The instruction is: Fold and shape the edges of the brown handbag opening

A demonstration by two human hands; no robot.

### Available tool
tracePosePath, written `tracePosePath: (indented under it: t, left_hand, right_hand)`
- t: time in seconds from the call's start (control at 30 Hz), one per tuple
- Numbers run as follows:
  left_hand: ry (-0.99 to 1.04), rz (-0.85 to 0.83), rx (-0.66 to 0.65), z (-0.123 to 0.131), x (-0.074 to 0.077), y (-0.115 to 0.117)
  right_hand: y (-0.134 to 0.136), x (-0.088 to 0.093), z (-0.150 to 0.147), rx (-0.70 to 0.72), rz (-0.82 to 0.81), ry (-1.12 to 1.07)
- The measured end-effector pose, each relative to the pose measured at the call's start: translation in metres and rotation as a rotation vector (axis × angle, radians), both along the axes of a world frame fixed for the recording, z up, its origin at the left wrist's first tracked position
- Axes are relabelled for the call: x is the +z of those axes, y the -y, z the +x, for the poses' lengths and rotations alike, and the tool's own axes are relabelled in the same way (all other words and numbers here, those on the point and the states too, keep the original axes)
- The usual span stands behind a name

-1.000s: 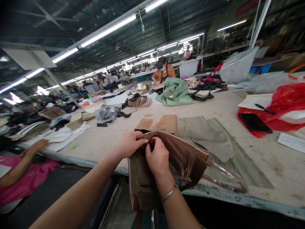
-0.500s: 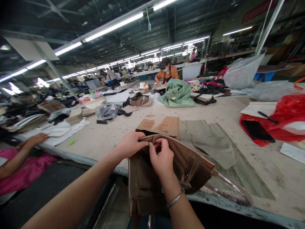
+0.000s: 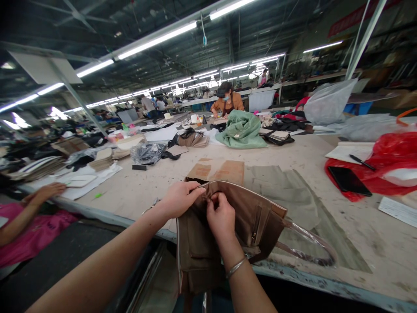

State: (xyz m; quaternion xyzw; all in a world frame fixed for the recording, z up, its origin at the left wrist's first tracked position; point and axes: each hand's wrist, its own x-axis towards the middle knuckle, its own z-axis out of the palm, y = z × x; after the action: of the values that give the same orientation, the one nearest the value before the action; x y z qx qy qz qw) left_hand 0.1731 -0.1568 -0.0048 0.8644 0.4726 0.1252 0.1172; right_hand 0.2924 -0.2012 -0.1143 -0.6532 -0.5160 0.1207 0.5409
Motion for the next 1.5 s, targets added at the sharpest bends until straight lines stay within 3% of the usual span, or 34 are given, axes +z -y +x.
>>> tracePosePath:
  t: [0.1, 0.33, 0.63, 1.03, 1.2, 1.33, 1.5]
  left_hand:
    - [-0.031, 0.006, -0.013, 0.0, 0.001, -0.001]
    - [0.024, -0.011, -0.051, -0.004, -0.001, -0.003]
    - [0.056, -0.04, -0.102, -0.006, -0.002, -0.004]
    - [0.104, -0.066, -0.135, -0.008, -0.003, -0.005]
    - [0.253, -0.133, -0.15, -0.012, -0.005, 0.004]
    - [0.416, -0.087, -0.11, -0.014, -0.009, 0.011]
    - [0.415, -0.074, -0.094, -0.012, -0.01, 0.008]
  right_hand:
    - [0.009, 0.006, 0.003, 0.049, 0.035, 0.085]
    - [0.025, 0.043, 0.01, 0.144, 0.378, 0.197]
    - [-0.003, 0.055, 0.028, 0.235, 0.287, 0.364]
    - [-0.003, 0.062, 0.025, 0.269, 0.164, 0.396]
    - [-0.004, 0.063, 0.026, 0.256, 0.131, 0.424]
    - [-0.003, 0.063, 0.026, 0.264, 0.127, 0.444]
    - [0.0, 0.062, 0.023, 0.264, 0.141, 0.449]
